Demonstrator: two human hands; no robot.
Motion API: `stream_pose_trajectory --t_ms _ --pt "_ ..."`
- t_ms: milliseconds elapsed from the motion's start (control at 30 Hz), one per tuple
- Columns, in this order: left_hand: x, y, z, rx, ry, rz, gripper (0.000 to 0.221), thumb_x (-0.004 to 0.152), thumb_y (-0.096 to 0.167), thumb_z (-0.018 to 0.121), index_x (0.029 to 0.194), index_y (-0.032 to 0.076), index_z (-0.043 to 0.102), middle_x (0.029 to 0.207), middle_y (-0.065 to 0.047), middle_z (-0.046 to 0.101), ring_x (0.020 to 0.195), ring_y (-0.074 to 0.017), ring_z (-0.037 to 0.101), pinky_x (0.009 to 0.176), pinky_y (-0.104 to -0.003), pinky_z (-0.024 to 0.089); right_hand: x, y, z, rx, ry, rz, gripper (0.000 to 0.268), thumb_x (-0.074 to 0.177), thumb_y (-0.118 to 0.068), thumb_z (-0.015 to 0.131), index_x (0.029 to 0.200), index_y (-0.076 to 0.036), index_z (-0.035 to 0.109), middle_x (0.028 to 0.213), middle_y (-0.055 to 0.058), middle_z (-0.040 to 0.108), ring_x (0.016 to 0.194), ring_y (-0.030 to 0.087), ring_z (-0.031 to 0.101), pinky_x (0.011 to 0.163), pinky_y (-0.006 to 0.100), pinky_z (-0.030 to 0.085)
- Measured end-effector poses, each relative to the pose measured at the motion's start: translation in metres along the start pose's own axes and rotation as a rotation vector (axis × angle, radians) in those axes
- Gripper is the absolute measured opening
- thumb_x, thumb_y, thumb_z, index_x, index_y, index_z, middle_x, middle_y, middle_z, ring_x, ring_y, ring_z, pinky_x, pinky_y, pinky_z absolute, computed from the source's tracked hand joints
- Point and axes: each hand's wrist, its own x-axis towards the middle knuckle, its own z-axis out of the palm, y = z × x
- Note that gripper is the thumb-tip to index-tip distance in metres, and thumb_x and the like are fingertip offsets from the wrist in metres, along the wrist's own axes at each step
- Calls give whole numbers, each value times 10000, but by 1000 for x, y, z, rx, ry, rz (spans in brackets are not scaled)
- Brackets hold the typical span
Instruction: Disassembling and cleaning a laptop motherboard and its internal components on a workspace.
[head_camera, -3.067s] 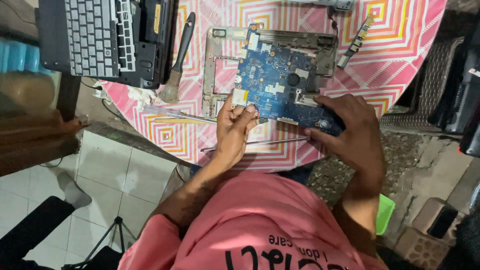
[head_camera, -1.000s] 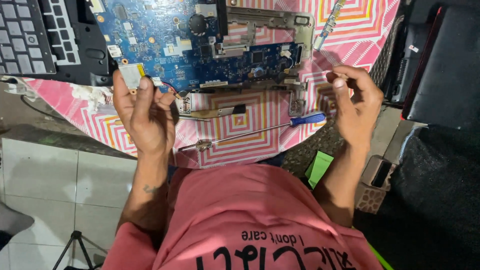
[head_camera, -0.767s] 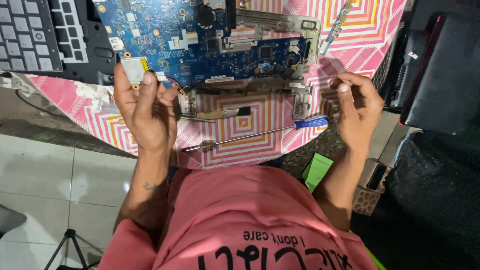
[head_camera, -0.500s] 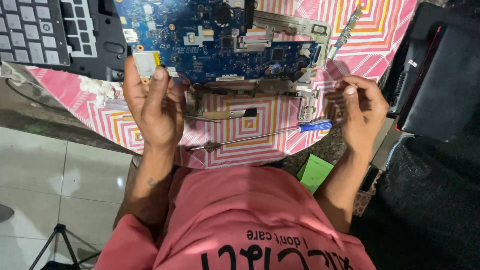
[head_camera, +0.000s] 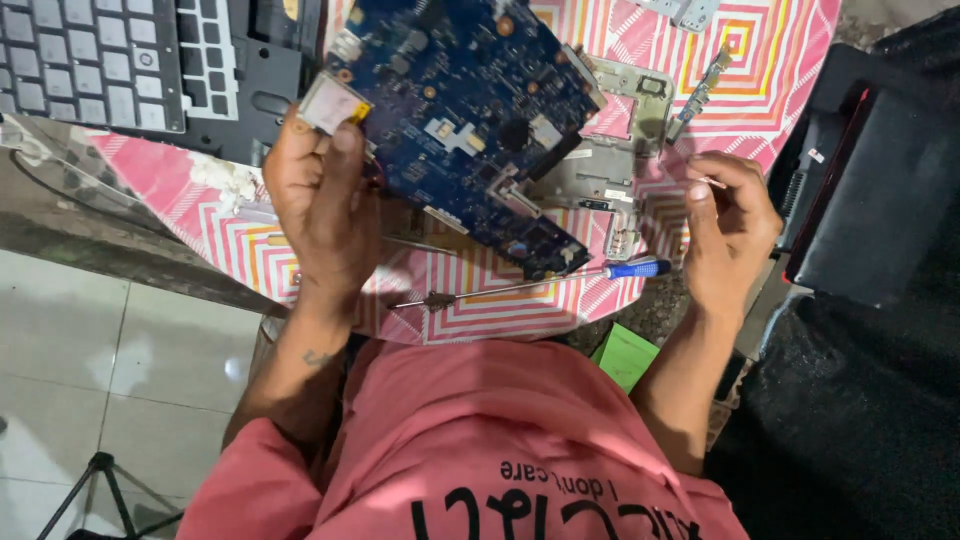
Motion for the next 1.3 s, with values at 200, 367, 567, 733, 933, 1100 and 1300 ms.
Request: stream_pose_trajectory --t_ms 200,367,567,733,933,1100,1300 --pt "13 1 10 214 -51 95 316 1046 194 477 1229 -31 603 938 -30 612 782 -103 444 747 -253 337 16 -50 23 76 -50 -126 227 1038 -75 569 1232 39 536 1333 211 554 1270 314 530 1114 417 431" --pt "19 1 21 167 -159 12 202 1075 225 471 1053 75 604 782 68 452 679 -49 335 647 -238 268 34 -54 34 246 -209 -172 312 1081 -82 512 1365 45 485 1323 246 603 1168 291 617 982 355 512" --pt "20 -1 32 38 -176 -125 187 1036 211 516 969 62 607 762 83 476 673 -16 342 619 -198 284 35 -69 48 263 -277 -31 348 1070 -193 539 1319 50 538 1030 75 601 796 115 477 736 227 366" --pt "23 1 36 30 -192 -193 181 1027 200 527 918 79 606 732 90 480 616 -4 346 580 -192 294 29 -57 49 464 -287 109 227 1059 -68 524 1282 -28 541 823 -69 541 569 -6 308 529 165 206" --pt "22 -8 36 -37 -212 -237 177 1019 270 532 985 110 602 778 71 489 680 -25 398 631 -201 322 24 -48 47 673 -218 228 181 1035 -49 536 1216 -53 547 843 -57 569 601 -10 399 592 125 314" --pt "13 -25 33 10 -211 -323 246 1042 246 512 1205 107 631 881 27 606 717 -57 548 660 -224 451 26 -30 48 741 -139 194 157 1034 -143 581 1168 -74 537 812 -60 550 624 8 433 627 142 352" --pt "1 -30 35 4 -274 -326 306 960 242 643 1149 2 662 953 -144 677 912 -189 679 809 -352 617 27 -29 41 627 56 66 264 1015 -231 618 1210 -70 541 630 -60 507 471 -44 342 537 133 309"
